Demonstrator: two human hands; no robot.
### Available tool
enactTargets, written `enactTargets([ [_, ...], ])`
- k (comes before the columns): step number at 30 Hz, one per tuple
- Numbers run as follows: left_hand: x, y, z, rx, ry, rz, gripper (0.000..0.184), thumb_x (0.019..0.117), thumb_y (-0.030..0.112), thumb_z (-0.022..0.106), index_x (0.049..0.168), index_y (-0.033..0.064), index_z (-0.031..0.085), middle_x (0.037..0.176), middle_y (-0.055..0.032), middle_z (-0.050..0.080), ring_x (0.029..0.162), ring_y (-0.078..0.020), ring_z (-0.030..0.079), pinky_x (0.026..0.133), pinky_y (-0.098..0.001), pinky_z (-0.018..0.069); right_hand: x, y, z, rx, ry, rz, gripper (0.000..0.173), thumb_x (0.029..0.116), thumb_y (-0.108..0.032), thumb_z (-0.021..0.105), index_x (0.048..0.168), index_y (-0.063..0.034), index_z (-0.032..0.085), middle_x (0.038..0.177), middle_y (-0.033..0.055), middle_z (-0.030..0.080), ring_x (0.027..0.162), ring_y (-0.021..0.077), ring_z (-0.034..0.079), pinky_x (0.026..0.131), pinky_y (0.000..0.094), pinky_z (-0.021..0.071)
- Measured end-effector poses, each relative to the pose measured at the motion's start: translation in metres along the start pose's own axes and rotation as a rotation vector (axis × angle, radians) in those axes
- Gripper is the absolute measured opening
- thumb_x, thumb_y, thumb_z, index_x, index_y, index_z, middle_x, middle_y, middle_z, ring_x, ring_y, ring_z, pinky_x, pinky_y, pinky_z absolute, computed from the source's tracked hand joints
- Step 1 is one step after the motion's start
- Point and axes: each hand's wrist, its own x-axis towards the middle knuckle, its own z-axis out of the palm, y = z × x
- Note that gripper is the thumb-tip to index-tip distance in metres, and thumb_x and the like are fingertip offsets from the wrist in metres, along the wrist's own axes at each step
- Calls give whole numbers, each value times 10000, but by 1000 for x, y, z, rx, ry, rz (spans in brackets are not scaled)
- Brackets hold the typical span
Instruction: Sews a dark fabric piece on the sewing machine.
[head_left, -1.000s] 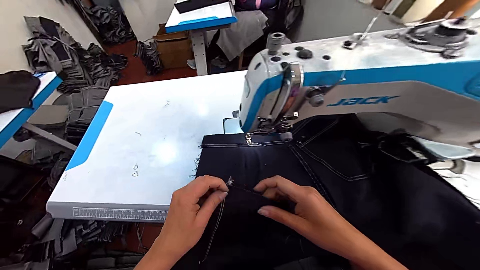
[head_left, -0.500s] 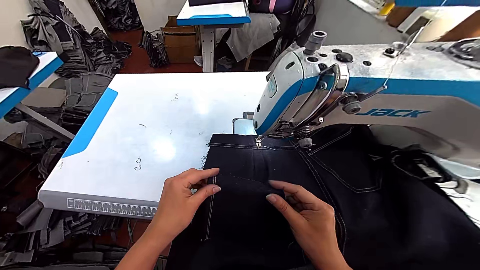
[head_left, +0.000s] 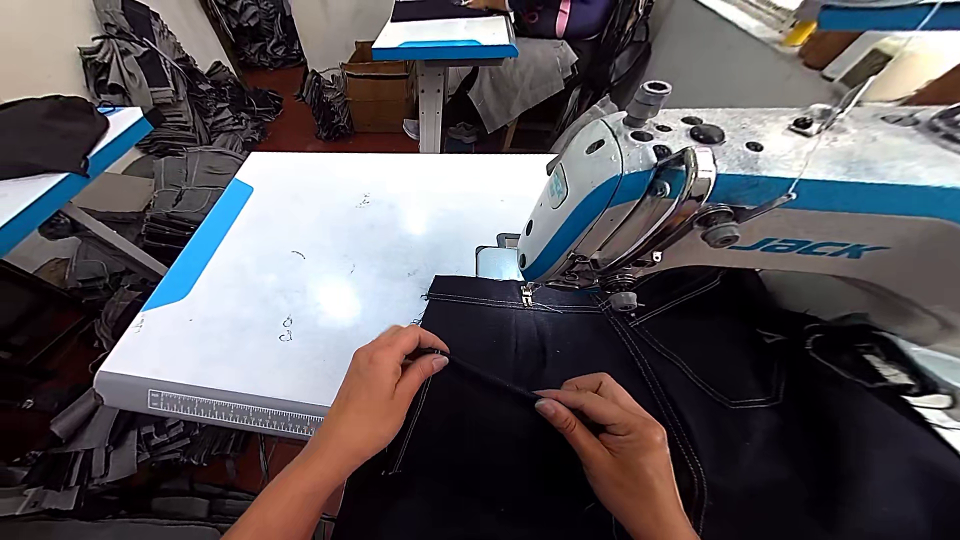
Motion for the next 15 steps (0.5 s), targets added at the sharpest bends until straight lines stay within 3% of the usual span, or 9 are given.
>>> enactTargets([
  [3, 1, -2, 15, -337, 63, -208, 125, 1009, 178, 636, 1074, 131, 732, 851, 12, 707, 742, -86, 654, 671, -246, 536, -1, 0, -3, 17, -95, -33, 274, 992, -383, 630, 933, -165, 786, 910, -67, 685, 785, -64, 614, 666, 93, 510],
  [6, 1, -2, 27, -399, 146, -255, 161, 1016, 190, 627, 1071, 141, 770, 868, 19, 733, 737, -83, 663, 652, -244, 536, -5, -10, -9, -7, -177, -58, 293, 1025, -331, 579, 950, -111, 757, 831, -41, 708, 739, -71, 613, 665, 88, 495],
  [11, -1, 2, 29, -203, 259, -40, 149, 1007, 223, 628, 1004, 165, 765, 872, 80, 712, 762, -11, 651, 657, -189, 526, -12, -33, -17, 39, -269, -66, 227, 1011, -217, 588, 945, -44, 719, 712, 21, 665, 618, -20, 569, 571, 116, 453],
  [15, -1, 5, 19, 29, 320, 157, 189, 1013, 267, 605, 994, 144, 747, 883, 89, 690, 796, 36, 638, 691, -130, 519, -18, -38, -14, 142, -303, -17, 215, 1020, -210, 607, 973, -28, 711, 723, 20, 675, 612, -16, 612, 563, 124, 509],
])
